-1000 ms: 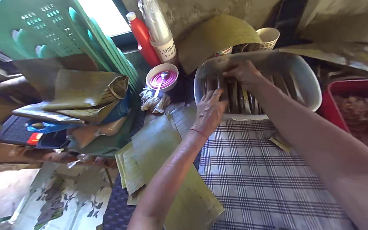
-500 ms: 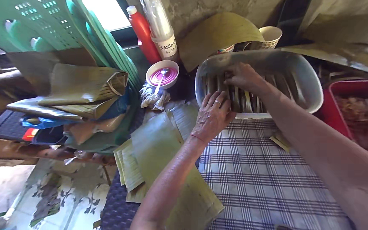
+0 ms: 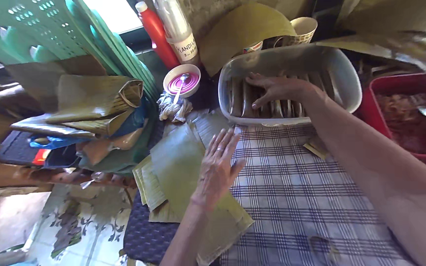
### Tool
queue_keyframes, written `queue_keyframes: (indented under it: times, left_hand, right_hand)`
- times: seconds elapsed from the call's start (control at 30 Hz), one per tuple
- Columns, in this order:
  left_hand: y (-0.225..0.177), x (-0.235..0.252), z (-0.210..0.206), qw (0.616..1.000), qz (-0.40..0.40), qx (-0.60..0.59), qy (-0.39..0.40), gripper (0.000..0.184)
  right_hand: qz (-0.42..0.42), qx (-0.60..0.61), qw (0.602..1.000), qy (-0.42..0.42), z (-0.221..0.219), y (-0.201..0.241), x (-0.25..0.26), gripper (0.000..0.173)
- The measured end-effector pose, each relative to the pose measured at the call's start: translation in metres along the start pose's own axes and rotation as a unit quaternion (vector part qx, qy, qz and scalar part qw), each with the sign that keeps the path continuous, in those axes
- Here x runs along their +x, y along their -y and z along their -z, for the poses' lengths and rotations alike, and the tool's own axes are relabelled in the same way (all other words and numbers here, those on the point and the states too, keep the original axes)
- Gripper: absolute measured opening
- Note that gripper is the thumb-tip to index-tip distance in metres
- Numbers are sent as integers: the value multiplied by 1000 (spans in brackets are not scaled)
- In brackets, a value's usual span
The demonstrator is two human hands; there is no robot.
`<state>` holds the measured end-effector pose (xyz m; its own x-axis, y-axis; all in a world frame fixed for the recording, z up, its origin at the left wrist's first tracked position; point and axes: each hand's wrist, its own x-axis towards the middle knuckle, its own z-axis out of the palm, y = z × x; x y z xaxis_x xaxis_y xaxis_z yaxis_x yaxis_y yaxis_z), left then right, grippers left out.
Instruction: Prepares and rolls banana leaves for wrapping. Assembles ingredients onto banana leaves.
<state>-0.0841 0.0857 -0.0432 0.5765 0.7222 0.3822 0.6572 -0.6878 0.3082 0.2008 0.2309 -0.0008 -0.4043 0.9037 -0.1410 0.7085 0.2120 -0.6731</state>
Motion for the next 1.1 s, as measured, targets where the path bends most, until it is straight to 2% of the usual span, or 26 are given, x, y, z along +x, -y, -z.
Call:
queue_keyframes:
  times: [0.07,0.13,0.23,0.27,0.33,0.4,0.5,0.57,0.7,0.8,0.97,1.03,1.1]
  left_hand:
    - [-6,-37,7,997,43,0,66,61]
    - [-15,-75,14,986,90,7,143,77]
    - [-32,-120,20,966,158,23,202,102]
    - [-37,-131,20,962,170,33,211,109]
    - [-42,-145,14,960,171,46,218,117]
    - [-44,-149,5,960,160,58,224,119]
    - [-46,-140,0,953,161,56,252,109]
    - [-46,-127,0,944,164,52,280,98]
    - [-53,-116,21,932,171,14,318,78]
    - [-54,-115,29,942,158,-1,295,78]
    - [-47,-123,30,963,162,-60,207,77]
    - [-44,-124,32,969,152,-76,179,81]
    - [-45,-123,38,963,169,-95,190,91]
  right_hand:
    - [-11,16,999,-29,1,5,-8,92]
    - [12,43,993,-108,-3,9,-23,83]
    - [42,78,967,-238,-18,34,-82,46]
    - [40,89,964,-249,-26,41,-108,33]
    - [31,68,972,-221,-47,37,-155,22]
    - [11,-10,980,-200,-77,8,-186,26]
    - [-131,-86,975,-160,-128,-35,-214,61]
    - [-154,-103,971,-148,-157,-36,-230,75]
    - [-82,-106,985,-111,-200,11,-275,84]
    - [-7,-124,984,-131,-241,35,-308,87]
    - [62,-189,969,-146,-290,62,-324,71]
    - [136,-155,970,-127,-298,72,-316,62]
    - [228,-73,969,-69,-305,83,-305,54]
